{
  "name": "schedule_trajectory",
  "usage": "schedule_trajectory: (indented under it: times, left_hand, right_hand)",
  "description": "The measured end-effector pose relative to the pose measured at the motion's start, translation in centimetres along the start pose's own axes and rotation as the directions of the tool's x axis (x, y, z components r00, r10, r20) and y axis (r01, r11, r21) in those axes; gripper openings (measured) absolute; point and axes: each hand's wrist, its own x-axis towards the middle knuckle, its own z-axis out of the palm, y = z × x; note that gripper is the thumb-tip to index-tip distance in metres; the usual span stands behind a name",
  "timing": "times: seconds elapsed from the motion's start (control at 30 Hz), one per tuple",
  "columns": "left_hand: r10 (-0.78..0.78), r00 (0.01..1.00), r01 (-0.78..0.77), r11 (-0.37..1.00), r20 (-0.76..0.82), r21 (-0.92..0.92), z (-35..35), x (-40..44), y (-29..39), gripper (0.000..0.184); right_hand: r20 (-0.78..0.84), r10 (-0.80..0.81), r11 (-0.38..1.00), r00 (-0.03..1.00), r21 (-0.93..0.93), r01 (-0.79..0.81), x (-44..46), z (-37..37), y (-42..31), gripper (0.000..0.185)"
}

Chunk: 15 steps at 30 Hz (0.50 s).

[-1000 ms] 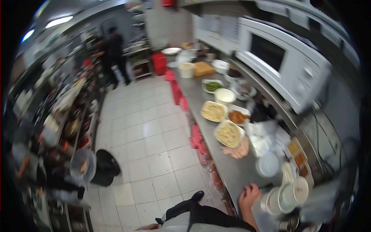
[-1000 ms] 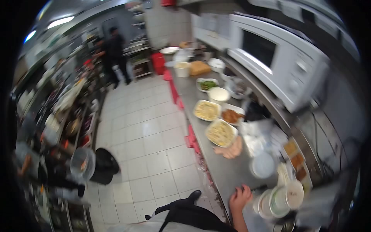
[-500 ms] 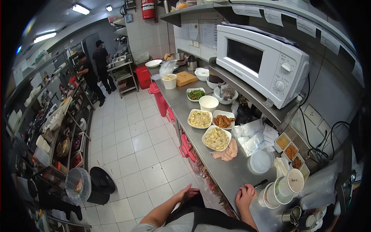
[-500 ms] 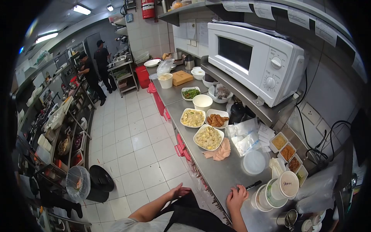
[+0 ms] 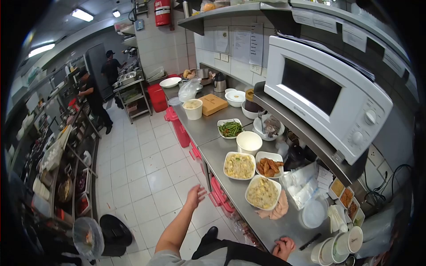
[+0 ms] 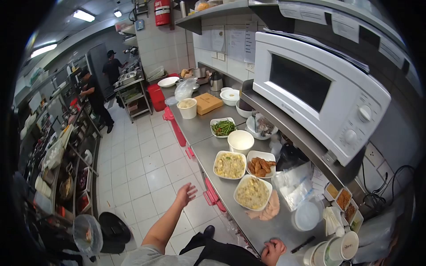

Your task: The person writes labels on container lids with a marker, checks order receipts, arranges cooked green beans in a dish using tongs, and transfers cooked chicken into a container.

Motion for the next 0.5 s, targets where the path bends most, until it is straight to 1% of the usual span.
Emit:
schedule_trajectory:
  times: [0.03,0.13,0.17,0.23,0.27,0.33,0.37,0.4,0.43,0.47,0.5]
  left_hand:
    - [0.033,0.999,-0.035,0.998,-0.038,-0.047,0.3,2.5,2.3,0.044]
    - [0.173,0.985,-0.172,0.970,-0.012,-0.169,1.6,10.3,8.7,0.041]
    - [0.221,0.975,-0.217,0.954,-0.004,-0.207,2.3,13.1,10.8,0.040]
    - [0.223,0.975,-0.212,0.932,0.004,-0.295,3.4,19.7,14.5,0.038]
    - [0.212,0.977,-0.205,0.933,-0.009,-0.295,4.4,21.4,17.1,0.038]
    - [0.177,0.984,-0.175,0.946,-0.018,-0.274,6.7,24.0,21.1,0.039]
    - [0.034,0.994,0.010,0.918,0.104,-0.396,4.7,30.7,22.1,0.047]
    - [0.145,0.989,-0.137,0.959,0.013,-0.247,6.3,28.7,23.9,0.053]
    - [0.186,0.981,-0.177,0.973,0.048,-0.151,6.8,30.5,25.9,0.054]
    - [0.200,0.974,-0.193,0.978,0.103,-0.073,6.4,32.3,27.5,0.054]
    - [0.202,0.965,-0.205,0.979,0.166,0.004,6.8,34.6,28.8,0.054]
  right_hand:
    - [0.010,0.007,1.000,1.000,0.002,-0.007,0.8,1.2,-1.3,0.011]
    - [-0.026,0.153,0.987,0.988,-0.037,-0.154,3.9,4.3,-4.1,0.013]
    - [-0.020,0.171,0.978,0.985,-0.116,-0.172,4.6,4.9,-4.4,0.015]
    - [-0.015,0.213,0.940,0.977,-0.270,-0.209,5.4,4.7,-3.8,0.019]
    - [-0.007,0.219,0.937,0.976,-0.278,-0.212,5.7,4.5,-3.7,0.019]
    - [-0.095,0.237,0.946,0.967,-0.203,-0.252,6.3,6.0,-3.6,0.015]
    - [-0.160,0.270,0.938,0.949,-0.179,-0.297,5.6,6.4,-3.5,0.014]
    - [-0.128,0.298,0.929,0.946,-0.189,-0.318,6.1,6.2,-3.6,0.013]
    - [-0.151,0.275,0.930,0.949,-0.207,-0.303,6.4,6.2,-3.7,0.013]
    - [-0.153,0.309,0.913,0.939,-0.228,-0.337,6.5,6.2,-3.6,0.014]
    - [-0.164,0.244,0.924,0.956,-0.261,-0.281,7.1,5.8,-3.6,0.014]
